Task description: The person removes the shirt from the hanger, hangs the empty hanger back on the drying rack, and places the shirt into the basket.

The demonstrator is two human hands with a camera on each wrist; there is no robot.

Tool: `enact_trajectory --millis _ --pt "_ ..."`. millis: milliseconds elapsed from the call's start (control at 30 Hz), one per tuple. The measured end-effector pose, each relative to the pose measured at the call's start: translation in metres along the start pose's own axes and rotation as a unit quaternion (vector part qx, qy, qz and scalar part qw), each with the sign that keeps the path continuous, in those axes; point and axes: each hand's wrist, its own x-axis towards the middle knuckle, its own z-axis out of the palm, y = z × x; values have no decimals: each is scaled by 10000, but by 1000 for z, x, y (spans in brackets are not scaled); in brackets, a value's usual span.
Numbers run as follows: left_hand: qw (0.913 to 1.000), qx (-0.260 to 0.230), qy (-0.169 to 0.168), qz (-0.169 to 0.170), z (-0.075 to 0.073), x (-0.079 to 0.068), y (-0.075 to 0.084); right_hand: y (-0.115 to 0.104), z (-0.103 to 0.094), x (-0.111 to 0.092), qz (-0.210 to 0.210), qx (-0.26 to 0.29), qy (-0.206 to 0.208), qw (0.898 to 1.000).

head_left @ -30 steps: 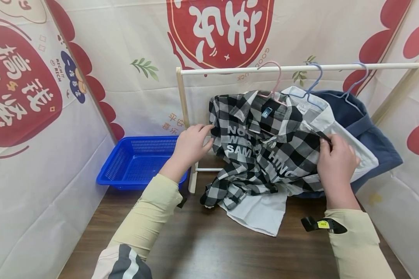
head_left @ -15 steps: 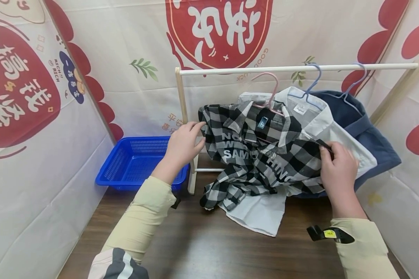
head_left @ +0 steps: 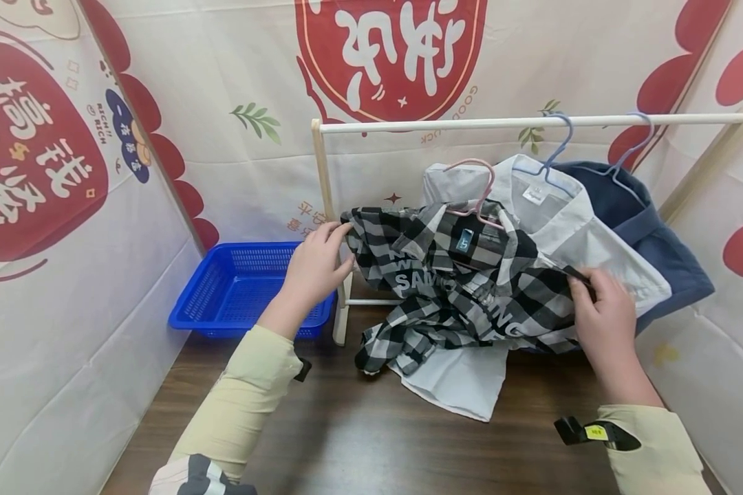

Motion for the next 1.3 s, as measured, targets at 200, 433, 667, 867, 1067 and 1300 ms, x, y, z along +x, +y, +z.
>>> enact_trajectory --millis 200,433,667,867,1067,1300 --pt "9995 -310 61 -71 6 -9 -4 7 -1 -6 -274 37 -141 9995" --pt "9951 -927 -222 -252 12 -17 -9 16 -4 -13 -635 288 -523 9962" --pt "9874 -1144 -976 -493 21 -28 -19 21 -5 -19 -1001 539 -791 9904" --pt "9855 -1199 -1169 -261 29 -37 -24 23 -5 -21 -1235 585 -896 9866" --pt "9850 -1476 -834 -306 42 -51 -22 26 -4 -23 -1168 579 -1070 9857" --pt "9770 -2058 12 -567 58 -68 -21 28 1 -26 -1050 620 -1218 9850"
